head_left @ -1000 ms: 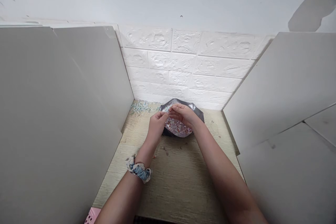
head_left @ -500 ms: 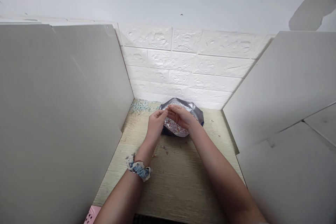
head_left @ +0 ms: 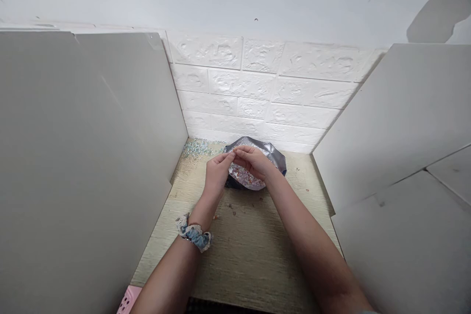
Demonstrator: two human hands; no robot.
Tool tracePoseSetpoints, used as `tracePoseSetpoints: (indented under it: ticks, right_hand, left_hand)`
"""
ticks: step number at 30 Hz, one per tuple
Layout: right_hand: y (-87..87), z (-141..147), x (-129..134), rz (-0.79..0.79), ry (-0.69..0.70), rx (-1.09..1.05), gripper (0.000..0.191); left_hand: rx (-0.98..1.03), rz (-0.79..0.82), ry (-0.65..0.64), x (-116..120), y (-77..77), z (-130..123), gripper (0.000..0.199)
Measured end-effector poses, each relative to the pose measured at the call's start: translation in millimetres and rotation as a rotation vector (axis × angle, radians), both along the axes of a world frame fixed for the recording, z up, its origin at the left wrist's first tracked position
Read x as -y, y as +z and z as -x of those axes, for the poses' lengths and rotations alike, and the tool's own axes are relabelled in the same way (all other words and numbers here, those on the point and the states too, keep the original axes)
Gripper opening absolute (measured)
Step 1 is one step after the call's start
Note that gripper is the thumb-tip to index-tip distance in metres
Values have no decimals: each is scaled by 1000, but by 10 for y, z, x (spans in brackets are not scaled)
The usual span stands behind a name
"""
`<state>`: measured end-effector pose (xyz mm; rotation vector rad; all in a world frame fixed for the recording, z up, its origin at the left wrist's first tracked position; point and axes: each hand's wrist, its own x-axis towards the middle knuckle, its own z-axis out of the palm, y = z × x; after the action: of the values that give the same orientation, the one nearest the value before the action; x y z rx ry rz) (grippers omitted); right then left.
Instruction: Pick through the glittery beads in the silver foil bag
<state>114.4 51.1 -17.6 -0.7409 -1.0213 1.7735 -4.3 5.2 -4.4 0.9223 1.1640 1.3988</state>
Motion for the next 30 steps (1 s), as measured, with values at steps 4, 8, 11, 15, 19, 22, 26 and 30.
tracePoseSetpoints:
  ticks: [4,8,11,15,19,22,26,30]
  right_hand:
    - [38,7,16,-32,-16,52,27]
    - [66,15,30,-70,-15,82,30]
    - [72,32,32,-107,-18,101,28]
    - [60,60,24,-139,-29,117,27]
    - [62,60,22,-183,-36,136,25]
    - [84,49,31,-211,-37,192,21]
    - [115,47,48,-253,-39,284,13]
    - [146,55,68,-281,-45,341,8]
  left_hand:
    - [10,-66,19,0,-1,2,20]
    - [9,-88,32,-5,0,2,20]
    - [4,-95,38,-14,-5,2,20]
    - [-25,-100,59,-29,-18,5,22]
    - [-43,-99,66,-31,-25,4,23]
    - [-59,-101,73,-25,-22,2,22]
    - [-78,-102,72,-22,-13,1,20]
    - [-81,-93,78,-19,-4,0,18]
